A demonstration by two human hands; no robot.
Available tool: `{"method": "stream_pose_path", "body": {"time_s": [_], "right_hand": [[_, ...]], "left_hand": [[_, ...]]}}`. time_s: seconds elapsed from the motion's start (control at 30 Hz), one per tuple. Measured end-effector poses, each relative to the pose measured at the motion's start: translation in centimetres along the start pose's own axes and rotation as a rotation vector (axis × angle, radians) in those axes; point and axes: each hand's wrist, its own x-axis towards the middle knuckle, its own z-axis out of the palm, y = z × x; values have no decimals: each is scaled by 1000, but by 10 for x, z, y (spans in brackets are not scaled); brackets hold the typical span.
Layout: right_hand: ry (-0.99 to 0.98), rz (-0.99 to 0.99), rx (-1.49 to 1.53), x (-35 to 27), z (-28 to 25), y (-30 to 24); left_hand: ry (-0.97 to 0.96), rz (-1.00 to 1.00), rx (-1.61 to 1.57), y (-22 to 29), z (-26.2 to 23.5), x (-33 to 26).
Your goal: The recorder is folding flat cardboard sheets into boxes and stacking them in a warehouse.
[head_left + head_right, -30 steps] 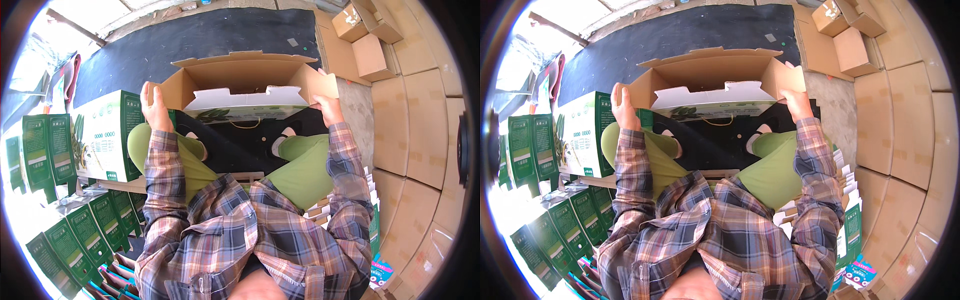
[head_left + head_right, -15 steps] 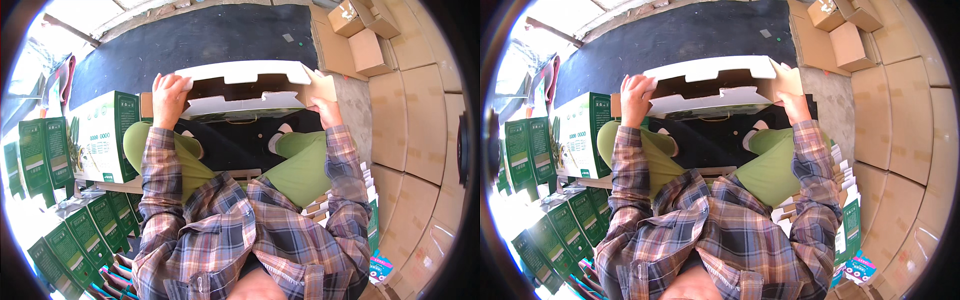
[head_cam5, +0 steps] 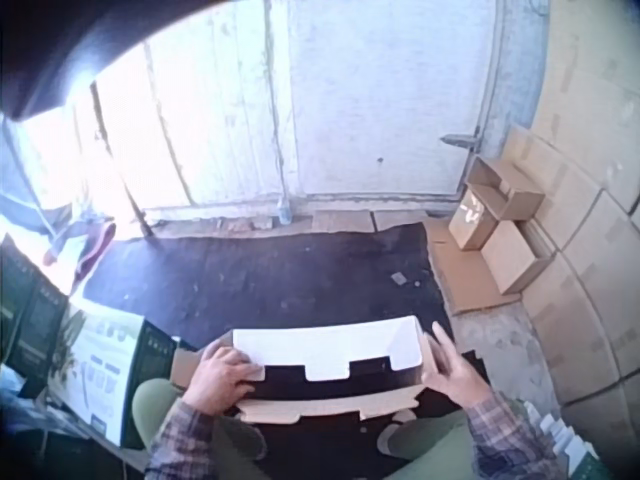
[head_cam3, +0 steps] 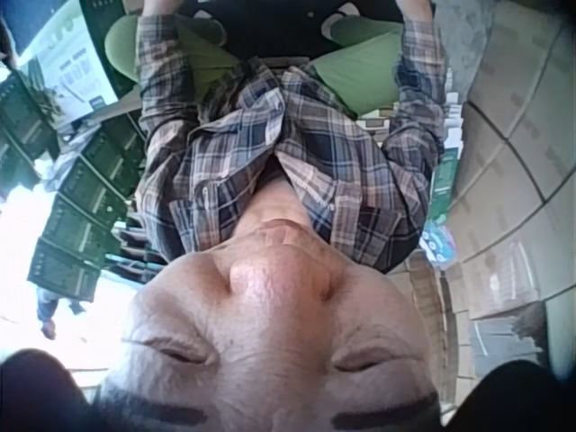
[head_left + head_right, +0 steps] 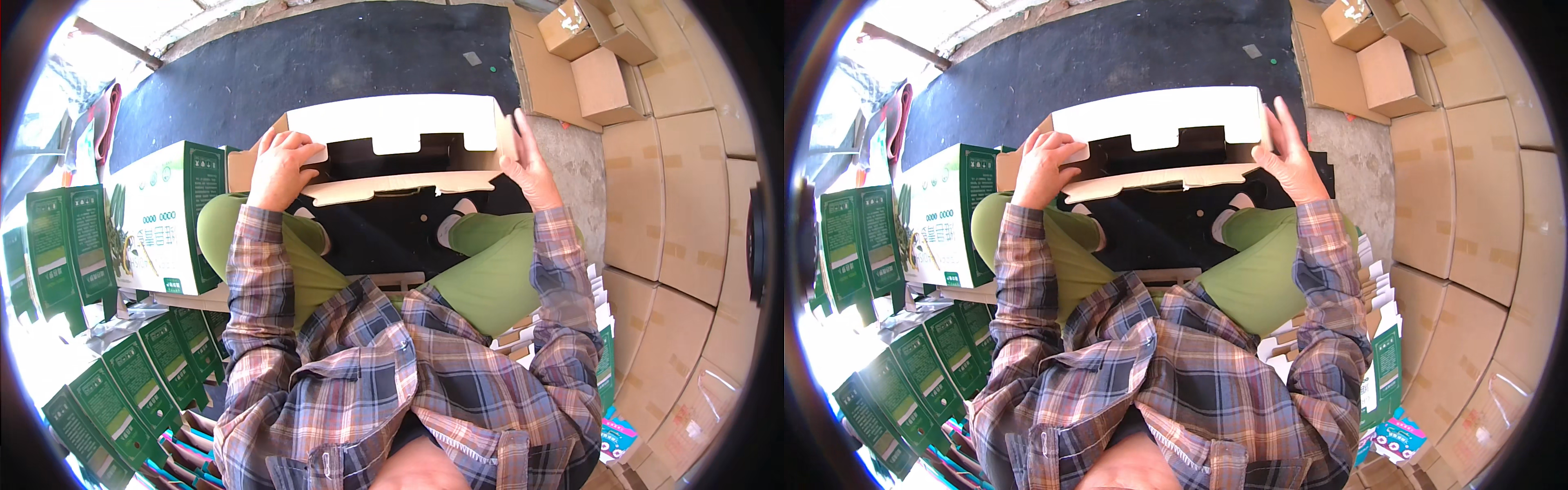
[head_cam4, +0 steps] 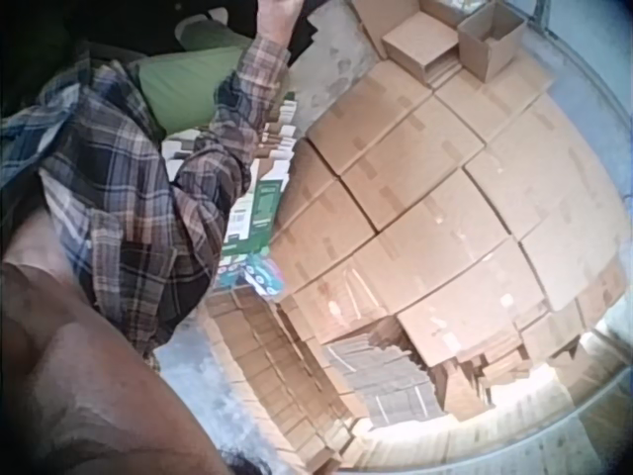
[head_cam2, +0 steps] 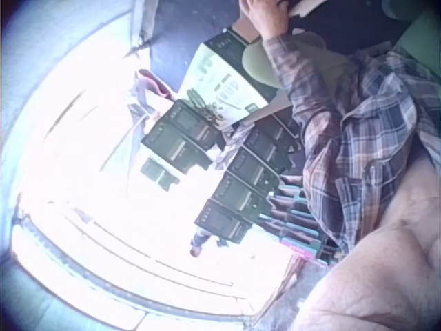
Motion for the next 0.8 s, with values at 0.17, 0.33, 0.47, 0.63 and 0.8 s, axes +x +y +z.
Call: {"method": "stream_pose_path", "body": {"time_s": [0.17,0.33,0.47,0.63,0.8], "right_hand": [[-327,113,-115,9,-5,14],[-324,-5,-286,7,8,15],[-327,10,-300,6,6,16],[-319,9,-314,8,7,20],[-233,42,-213,10,11,26]], "left_hand": [[-3,7,-4,1,0,-2],[492,-119,94,17,-22,-13],[940,-375,-394,4,-12,-35],[284,-206,-1033,5,12,-48],[266,-300,-551,19,29,-24]]}}
